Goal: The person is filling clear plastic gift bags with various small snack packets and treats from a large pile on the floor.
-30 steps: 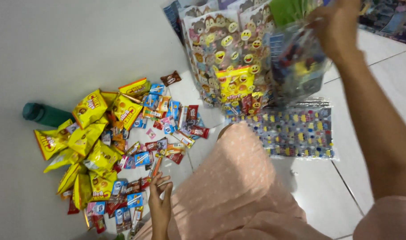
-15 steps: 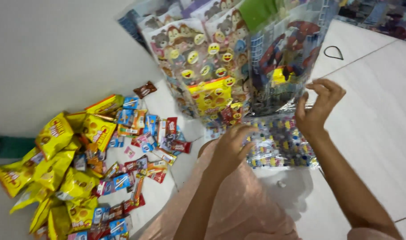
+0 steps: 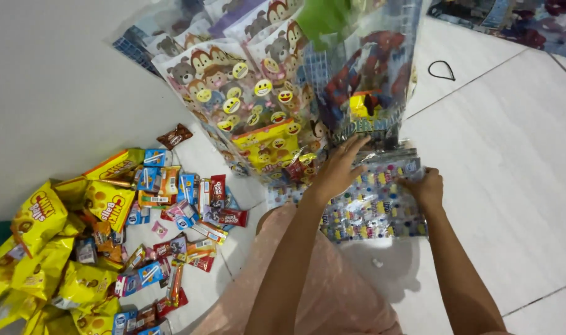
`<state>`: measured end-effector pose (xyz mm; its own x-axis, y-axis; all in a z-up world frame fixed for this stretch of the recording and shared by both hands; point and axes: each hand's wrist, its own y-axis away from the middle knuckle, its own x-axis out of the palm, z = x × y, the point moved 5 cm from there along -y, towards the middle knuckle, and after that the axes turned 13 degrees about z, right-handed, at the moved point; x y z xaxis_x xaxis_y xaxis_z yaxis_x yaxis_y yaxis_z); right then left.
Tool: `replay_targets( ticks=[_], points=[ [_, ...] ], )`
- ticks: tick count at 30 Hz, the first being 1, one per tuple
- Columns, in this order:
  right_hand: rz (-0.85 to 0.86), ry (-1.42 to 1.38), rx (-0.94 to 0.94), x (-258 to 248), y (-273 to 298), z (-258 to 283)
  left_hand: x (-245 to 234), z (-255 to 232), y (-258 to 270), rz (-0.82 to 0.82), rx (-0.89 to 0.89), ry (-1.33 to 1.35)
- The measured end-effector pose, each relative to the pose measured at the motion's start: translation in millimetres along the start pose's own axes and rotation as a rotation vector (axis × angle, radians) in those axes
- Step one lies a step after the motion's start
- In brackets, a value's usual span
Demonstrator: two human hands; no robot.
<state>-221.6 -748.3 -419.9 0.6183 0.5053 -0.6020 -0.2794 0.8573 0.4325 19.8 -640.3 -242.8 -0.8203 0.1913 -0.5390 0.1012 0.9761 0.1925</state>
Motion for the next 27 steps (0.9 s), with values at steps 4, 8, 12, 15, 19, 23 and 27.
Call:
replay_targets(
  ticks=[4,8,12,15,19,23,27],
  points=[
    [0.133,0.088,0.100,13,-24,-21,-12,-2,6,-0.056,0.050,0.041],
    [0.166,0.113,0.053,13,-25,-14,-14,0,11,-0.055,0.048,0.032],
    [0.197,0.086,0.047,1,-1,26,7,24,2,-0.075,0.071,-0.089],
    [0.185,0.039,0.063,-15,6,39,41,44,-10,-0.125,-0.174,-0.920],
    [0.129,0.004,-0.002,-44,54,92,48,52,-26,-0.063,-0.561,-1.068],
    [0.137,0.027,-0.090,-63,97,131,46,61,-34,0.185,-0.726,-1.033],
    [0.154,-0.287,-0.134,-128,153,185,39,76,-33,0.142,-0.621,-0.996]
  ],
)
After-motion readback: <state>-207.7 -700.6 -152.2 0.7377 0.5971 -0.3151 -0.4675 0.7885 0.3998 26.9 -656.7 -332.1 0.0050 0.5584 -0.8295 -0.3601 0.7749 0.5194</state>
